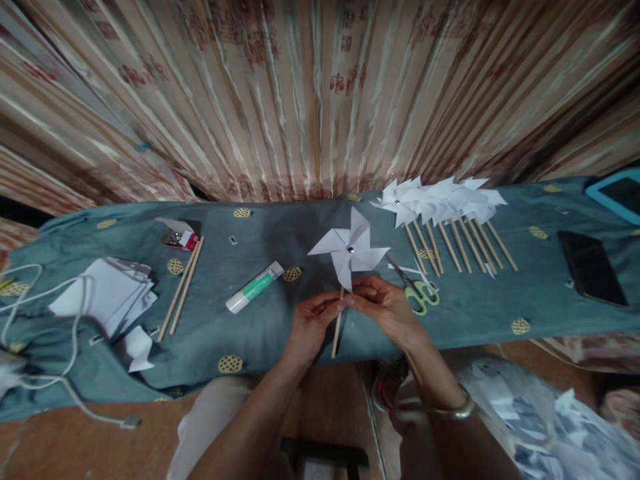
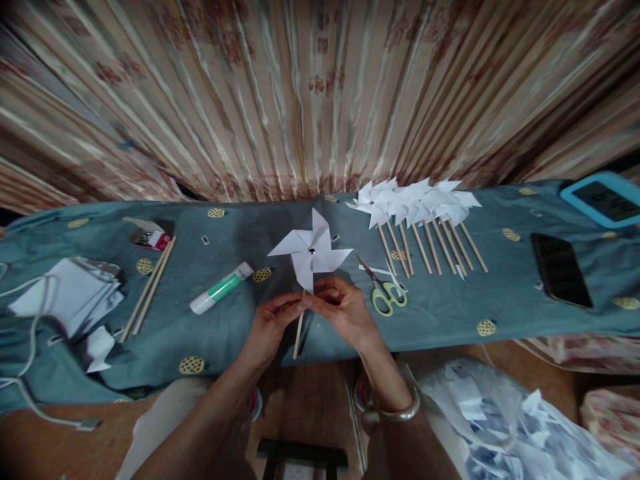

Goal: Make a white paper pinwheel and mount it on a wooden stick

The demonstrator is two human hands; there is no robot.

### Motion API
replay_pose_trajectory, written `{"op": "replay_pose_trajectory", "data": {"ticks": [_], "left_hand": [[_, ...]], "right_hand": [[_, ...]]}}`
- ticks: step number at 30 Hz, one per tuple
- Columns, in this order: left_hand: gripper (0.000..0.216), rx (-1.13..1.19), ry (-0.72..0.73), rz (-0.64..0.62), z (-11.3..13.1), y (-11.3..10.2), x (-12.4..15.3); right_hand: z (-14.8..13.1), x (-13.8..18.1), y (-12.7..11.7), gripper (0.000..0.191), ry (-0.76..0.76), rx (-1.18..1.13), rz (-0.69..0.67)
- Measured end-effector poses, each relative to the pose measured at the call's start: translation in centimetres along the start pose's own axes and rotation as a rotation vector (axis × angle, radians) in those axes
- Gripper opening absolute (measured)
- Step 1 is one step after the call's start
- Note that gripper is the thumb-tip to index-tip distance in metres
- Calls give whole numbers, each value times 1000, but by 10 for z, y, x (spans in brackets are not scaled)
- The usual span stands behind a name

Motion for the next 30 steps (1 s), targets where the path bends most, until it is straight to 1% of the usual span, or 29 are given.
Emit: {"op": "replay_pose_trajectory", "data": {"ticks": [3,5,8,10,12,14,18,30], "left_hand": [[24,-16,-23,19,-2,-2,0],[23,-23,-36,13,-3,-1,1],[23,-21,-55,-17,-3,3,2],[24,-26,-68,-45,-4,6,3],[25,-35,-77,-69,-5,8,4],[25,-35,-75,-79,-5,9,4],[25,-39,-65,-70,-5,9,5],[27,-47,-47,-28,-5,4,3]], "right_hand": [[-9,-1,-16,50,-25,28,65],[-19,-2,-30,49,-97,11,154],[-32,-2,-49,44,-218,-20,285],[-35,-4,-59,40,-257,-49,343],[-34,-6,-66,39,-265,-94,375],[-33,-8,-69,37,-266,-131,386],[-33,-8,-68,29,-263,-141,380],[-31,-1,-61,28,-209,-123,341]]}}
Point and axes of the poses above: each hand's wrist, its own x-axis away from the middle knuckle, its own y-axis out of the palm, z = x × y, the point moved 9 cm from there along -x, towards the middle knuckle, and after that the axes turned 2 degrees about z, right-handed, at the moved point
